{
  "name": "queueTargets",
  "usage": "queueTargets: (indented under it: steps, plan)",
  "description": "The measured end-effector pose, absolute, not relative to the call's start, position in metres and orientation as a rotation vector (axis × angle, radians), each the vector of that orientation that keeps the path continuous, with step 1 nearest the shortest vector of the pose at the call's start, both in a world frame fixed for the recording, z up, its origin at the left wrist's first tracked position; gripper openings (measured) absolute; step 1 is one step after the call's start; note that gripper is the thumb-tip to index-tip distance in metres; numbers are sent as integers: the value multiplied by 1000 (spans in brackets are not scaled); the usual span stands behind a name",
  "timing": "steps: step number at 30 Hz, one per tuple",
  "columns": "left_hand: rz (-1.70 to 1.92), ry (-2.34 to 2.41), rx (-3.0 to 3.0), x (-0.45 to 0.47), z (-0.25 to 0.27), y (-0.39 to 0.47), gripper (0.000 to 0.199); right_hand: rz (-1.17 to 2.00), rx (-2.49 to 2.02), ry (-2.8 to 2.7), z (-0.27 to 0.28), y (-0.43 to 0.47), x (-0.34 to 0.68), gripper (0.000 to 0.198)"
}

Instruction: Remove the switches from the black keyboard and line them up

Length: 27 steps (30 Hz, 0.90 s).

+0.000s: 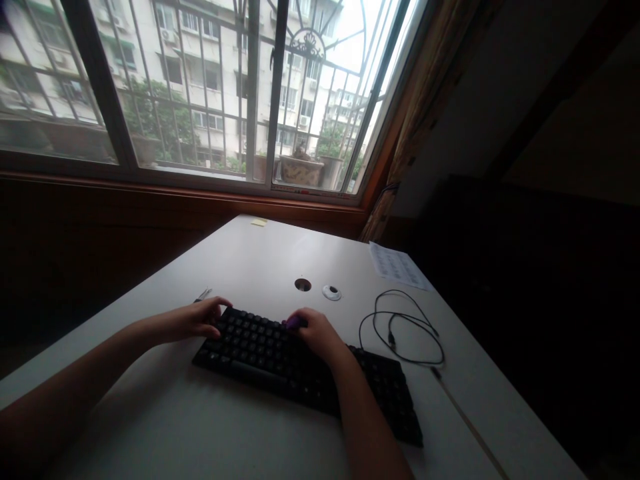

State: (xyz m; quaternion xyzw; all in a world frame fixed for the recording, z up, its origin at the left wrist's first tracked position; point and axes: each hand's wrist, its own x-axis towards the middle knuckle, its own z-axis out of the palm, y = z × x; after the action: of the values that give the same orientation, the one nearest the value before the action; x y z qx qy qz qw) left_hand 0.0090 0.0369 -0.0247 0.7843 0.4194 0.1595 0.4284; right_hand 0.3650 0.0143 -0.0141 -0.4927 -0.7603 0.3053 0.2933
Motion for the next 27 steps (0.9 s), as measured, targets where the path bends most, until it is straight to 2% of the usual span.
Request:
queueTargets:
  steps: [6,12,17,22,27]
  plan:
    - [389,1060,1934,12,-17,32,59,724,-1359,-1995,-18,13,364,32]
    - [379,1064,1941,14,-12,30,59,615,-1403,-1886,-20,11,362,12]
    - [378,1061,1953,11,-16,32,61,716,-1358,-1734,-22,8,365,23]
    - [379,1054,1956,11,-18,34,61,769,-1268,-1878,-18,7,365,12]
    - [386,1063,1979,10,-18,34,60,699,-1313,-1926,-19,10,362,17]
